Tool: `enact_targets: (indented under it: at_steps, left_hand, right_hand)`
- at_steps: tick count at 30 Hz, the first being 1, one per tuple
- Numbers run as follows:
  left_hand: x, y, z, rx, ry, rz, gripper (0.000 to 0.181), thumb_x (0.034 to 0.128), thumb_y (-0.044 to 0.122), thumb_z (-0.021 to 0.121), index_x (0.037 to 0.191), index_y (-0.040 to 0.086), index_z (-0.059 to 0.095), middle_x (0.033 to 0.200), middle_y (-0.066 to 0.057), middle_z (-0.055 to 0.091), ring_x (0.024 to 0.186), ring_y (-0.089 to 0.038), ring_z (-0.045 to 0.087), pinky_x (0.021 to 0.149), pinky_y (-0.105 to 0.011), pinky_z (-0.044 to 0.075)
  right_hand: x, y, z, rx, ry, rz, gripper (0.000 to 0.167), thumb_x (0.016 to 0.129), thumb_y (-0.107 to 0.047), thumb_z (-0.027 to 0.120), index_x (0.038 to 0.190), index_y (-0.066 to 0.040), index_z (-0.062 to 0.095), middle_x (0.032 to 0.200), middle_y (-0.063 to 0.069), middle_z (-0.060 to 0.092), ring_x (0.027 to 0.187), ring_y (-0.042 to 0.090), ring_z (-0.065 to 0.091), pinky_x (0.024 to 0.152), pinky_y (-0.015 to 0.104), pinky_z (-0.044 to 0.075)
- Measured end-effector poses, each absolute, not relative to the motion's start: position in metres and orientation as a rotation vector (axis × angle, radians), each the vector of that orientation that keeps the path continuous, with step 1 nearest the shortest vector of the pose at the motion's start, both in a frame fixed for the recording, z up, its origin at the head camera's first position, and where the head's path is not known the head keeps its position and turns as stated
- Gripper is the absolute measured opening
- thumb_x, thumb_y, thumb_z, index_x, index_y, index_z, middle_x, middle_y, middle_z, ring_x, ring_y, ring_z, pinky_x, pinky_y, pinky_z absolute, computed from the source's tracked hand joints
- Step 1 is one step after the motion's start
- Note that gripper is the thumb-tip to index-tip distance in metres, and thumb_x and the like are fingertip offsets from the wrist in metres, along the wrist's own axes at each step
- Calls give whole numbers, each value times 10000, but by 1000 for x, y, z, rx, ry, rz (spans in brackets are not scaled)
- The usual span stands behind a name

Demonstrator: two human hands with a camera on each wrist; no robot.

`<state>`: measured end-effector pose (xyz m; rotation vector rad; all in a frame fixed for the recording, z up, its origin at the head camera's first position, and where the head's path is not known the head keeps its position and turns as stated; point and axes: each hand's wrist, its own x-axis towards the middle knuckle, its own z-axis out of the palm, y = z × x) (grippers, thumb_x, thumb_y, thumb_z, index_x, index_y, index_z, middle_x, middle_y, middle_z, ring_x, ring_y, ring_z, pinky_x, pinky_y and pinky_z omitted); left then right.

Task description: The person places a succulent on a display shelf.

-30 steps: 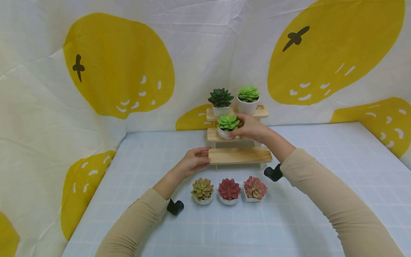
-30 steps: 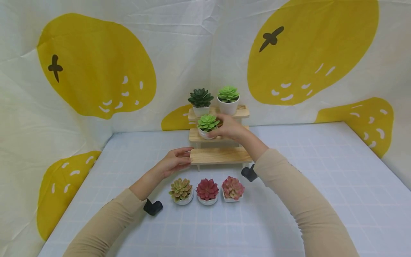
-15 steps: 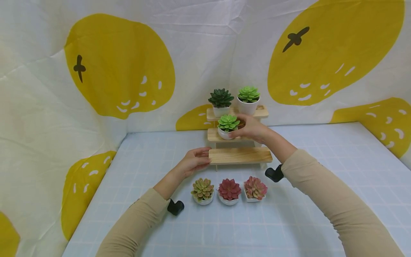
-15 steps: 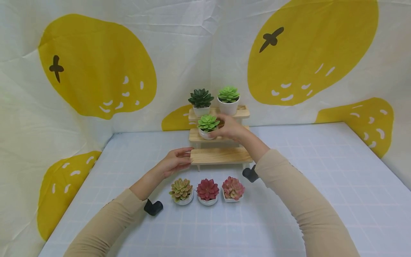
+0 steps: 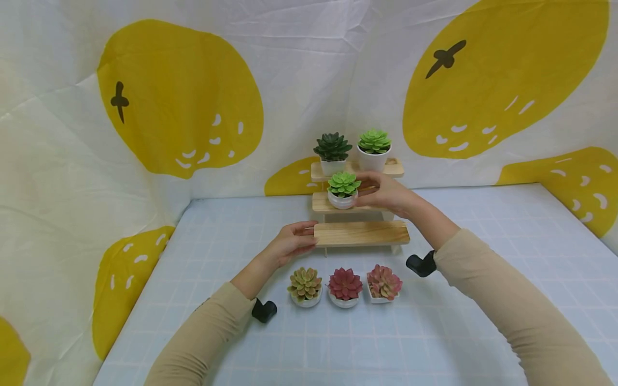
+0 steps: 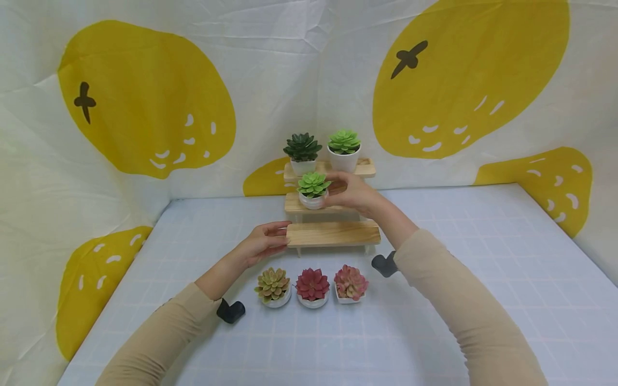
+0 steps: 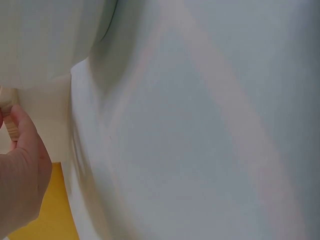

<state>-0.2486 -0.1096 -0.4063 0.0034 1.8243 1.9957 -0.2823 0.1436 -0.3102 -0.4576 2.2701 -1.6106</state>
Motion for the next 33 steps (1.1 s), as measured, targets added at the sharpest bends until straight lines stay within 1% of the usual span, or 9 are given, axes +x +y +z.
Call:
enact_targets:
  at_steps: [5,13,15,20,28,33]
  left_hand:
    - [-249,-110,-406,5,1824,1994,507,866,-96,560,1355,-17,449,1266,-208,493,918,-158,570,847,-305,516]
    - [-248,-110,-406,5,1828,1988,508,868,-91,559,1358,-14,447,1285,-216,486,930,-161,570,853,-309,514]
    - [-248,-110,-406,1,1832,1987,505,869,-88,562,1356,-13,451,1283,-215,488,934,-164,568,859,-315,511]
    - [-249,-109,-406,-8,1838,1988,498,866,-87,566,1347,-11,462,1286,-218,494,933,-164,569,872,-325,505]
    - [-249,-110,-406,-4,1833,1986,500,869,-91,557,1352,-13,453,1296,-223,487,949,-172,569,875,-323,504]
    - [-249,-110,-407,4,1835,1990,499,870,-86,561,1351,-11,455,1297,-225,486,963,-182,566,885,-330,499]
  right_hand:
    - [-278,153,-311,-489,2245,-1617,665,838,-2,648,1409,38,308,1319,244,413,1190,360,431,929,315,453]
    - [-269,165,-313,-528,2205,-1660,607,840,60,603,1374,94,317,1311,289,390,1163,405,444,839,201,472]
    - [-266,168,-313,-521,2202,-1661,605,845,55,600,1377,87,315,1305,284,390,1137,373,472,837,207,475]
    - [-257,176,-312,-484,2226,-1649,631,846,-6,640,1389,50,324,1301,256,401,1131,326,467,845,234,473]
    - [-244,189,-317,-456,2229,-1645,630,837,-23,660,1372,66,339,1286,270,401,1127,351,454,831,232,497]
    - [-231,199,-324,-461,2250,-1622,626,828,-56,685,1351,65,365,1247,237,453,1145,394,438,832,235,499]
